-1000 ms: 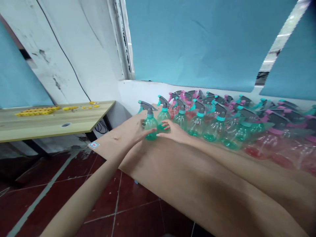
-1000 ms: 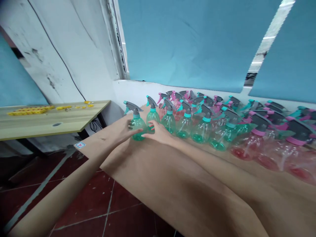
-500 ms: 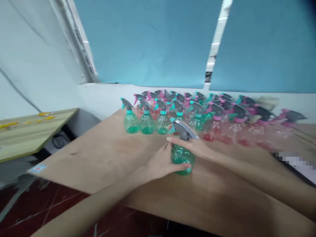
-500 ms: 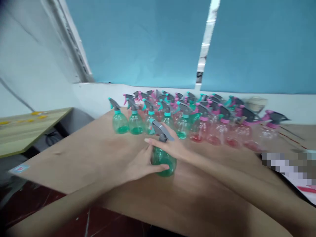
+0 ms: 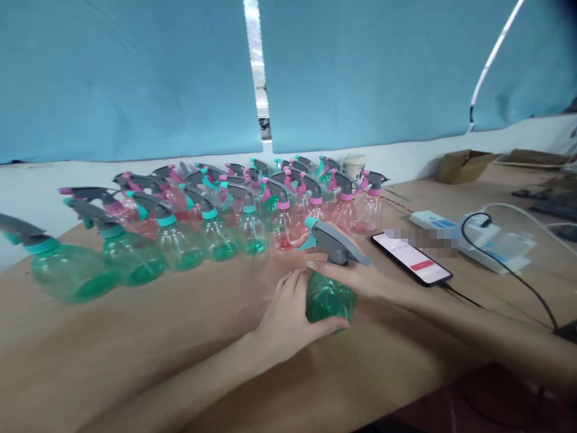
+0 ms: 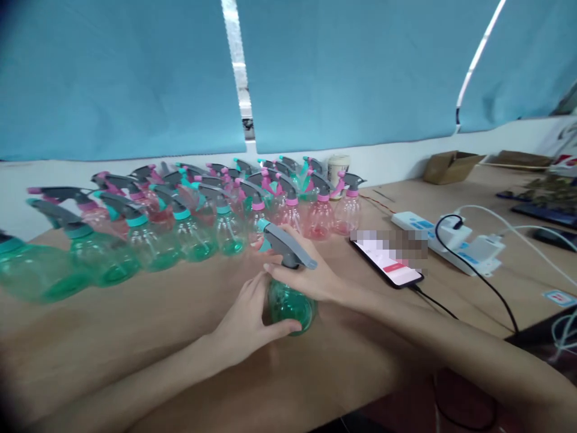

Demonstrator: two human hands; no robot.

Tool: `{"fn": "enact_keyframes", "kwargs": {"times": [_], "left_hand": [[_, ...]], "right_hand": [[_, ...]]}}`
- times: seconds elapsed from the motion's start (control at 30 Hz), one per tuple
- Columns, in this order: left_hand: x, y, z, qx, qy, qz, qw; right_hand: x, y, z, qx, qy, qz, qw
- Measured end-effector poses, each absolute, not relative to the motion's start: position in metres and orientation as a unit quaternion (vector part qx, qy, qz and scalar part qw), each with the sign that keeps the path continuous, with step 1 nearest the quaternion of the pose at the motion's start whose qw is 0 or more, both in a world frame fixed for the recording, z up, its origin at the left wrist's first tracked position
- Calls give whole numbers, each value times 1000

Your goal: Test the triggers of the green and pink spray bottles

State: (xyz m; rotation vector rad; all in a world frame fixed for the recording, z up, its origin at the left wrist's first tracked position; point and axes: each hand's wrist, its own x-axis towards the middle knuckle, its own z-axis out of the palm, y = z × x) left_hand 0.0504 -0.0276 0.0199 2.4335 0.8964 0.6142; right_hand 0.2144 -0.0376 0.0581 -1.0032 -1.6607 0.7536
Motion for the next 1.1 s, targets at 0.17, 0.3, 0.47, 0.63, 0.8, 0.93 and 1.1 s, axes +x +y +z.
{"fn": "enact_keyframes", "kwargs": {"times": [0.17, 0.3, 0.47, 0.63, 0.8, 0.93, 1.1], "left_hand": [[49, -8, 2, 924, 287, 184, 172], [42, 5, -1, 940, 290, 135, 116], [30, 14, 1, 940, 315, 114, 69], [10, 20, -3, 925, 354, 131, 39], [6, 19, -2, 923, 363, 126, 27], [11, 17, -1, 923, 367, 117, 16], [13, 16, -3, 910, 394, 126, -27]], "right_hand": [[229, -33, 64, -428, -677, 333, 498], [232, -29, 70, -447, -669, 328, 495], [226, -23, 74, -460, -702, 258, 478], [217, -16, 70, -418, -722, 268, 482], [208, -13, 71, -422, -712, 266, 494], [205, -5, 65, -417, -721, 289, 471], [204, 6, 51, -445, -704, 298, 467]]}}
